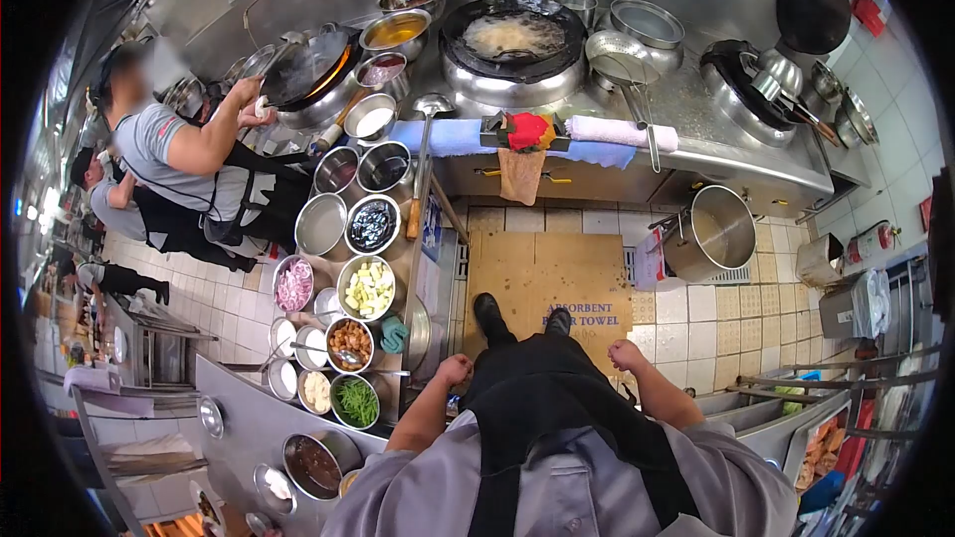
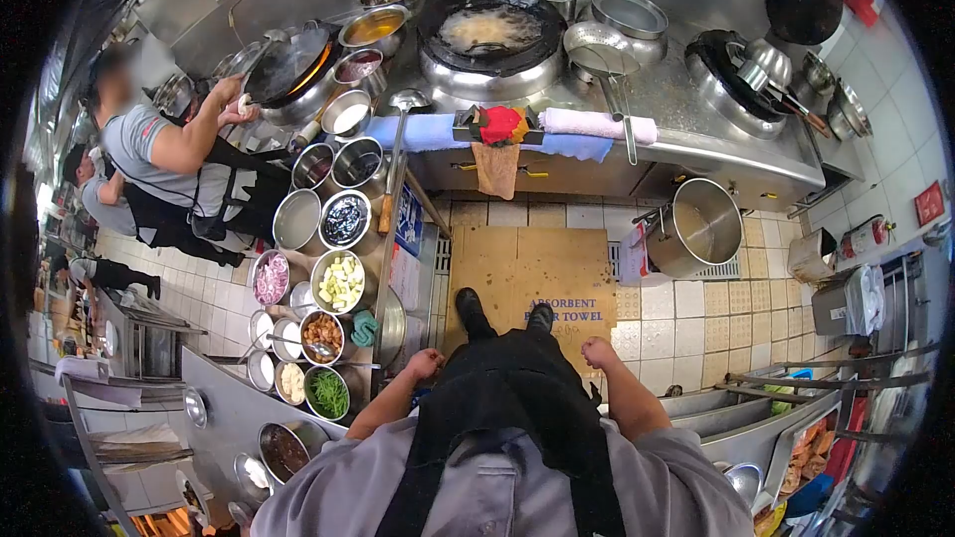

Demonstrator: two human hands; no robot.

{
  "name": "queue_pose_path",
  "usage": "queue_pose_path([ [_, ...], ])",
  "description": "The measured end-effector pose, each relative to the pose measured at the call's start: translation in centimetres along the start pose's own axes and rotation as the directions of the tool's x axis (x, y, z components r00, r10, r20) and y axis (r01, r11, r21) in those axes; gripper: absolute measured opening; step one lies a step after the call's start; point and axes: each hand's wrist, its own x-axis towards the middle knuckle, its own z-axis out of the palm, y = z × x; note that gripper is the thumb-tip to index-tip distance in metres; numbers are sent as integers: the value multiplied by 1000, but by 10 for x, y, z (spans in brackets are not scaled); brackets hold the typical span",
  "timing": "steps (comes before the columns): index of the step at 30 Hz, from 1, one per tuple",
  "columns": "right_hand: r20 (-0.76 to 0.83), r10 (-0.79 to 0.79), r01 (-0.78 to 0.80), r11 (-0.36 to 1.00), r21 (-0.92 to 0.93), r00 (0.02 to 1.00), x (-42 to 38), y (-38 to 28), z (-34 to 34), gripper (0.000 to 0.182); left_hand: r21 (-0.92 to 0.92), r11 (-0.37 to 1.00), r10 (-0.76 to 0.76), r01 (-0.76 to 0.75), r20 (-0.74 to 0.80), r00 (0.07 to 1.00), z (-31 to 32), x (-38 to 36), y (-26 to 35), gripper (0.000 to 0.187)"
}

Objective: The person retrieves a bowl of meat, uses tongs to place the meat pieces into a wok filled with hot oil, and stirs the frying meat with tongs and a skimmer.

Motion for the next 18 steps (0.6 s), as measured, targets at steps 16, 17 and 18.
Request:
queue_pose_path([
  [16, -5, 17, -18, 997, -69, 1000, -5, -16, -4, 22, 85, 994, 74, -69, -59, 996, -1, 5, -7, 23],
  [17, -6, 20, -20, 998, -67, 1000, -5, -16, -4, 22, 84, 994, 68, -63, -59, 996, 0, 6, -8, 23],
  [18, -5, 19, -19, 998, -60, 1000, -5, -16, -4, 23, 84, 995, 61, -56, -58, 996, 0, 4, -6, 22],
])
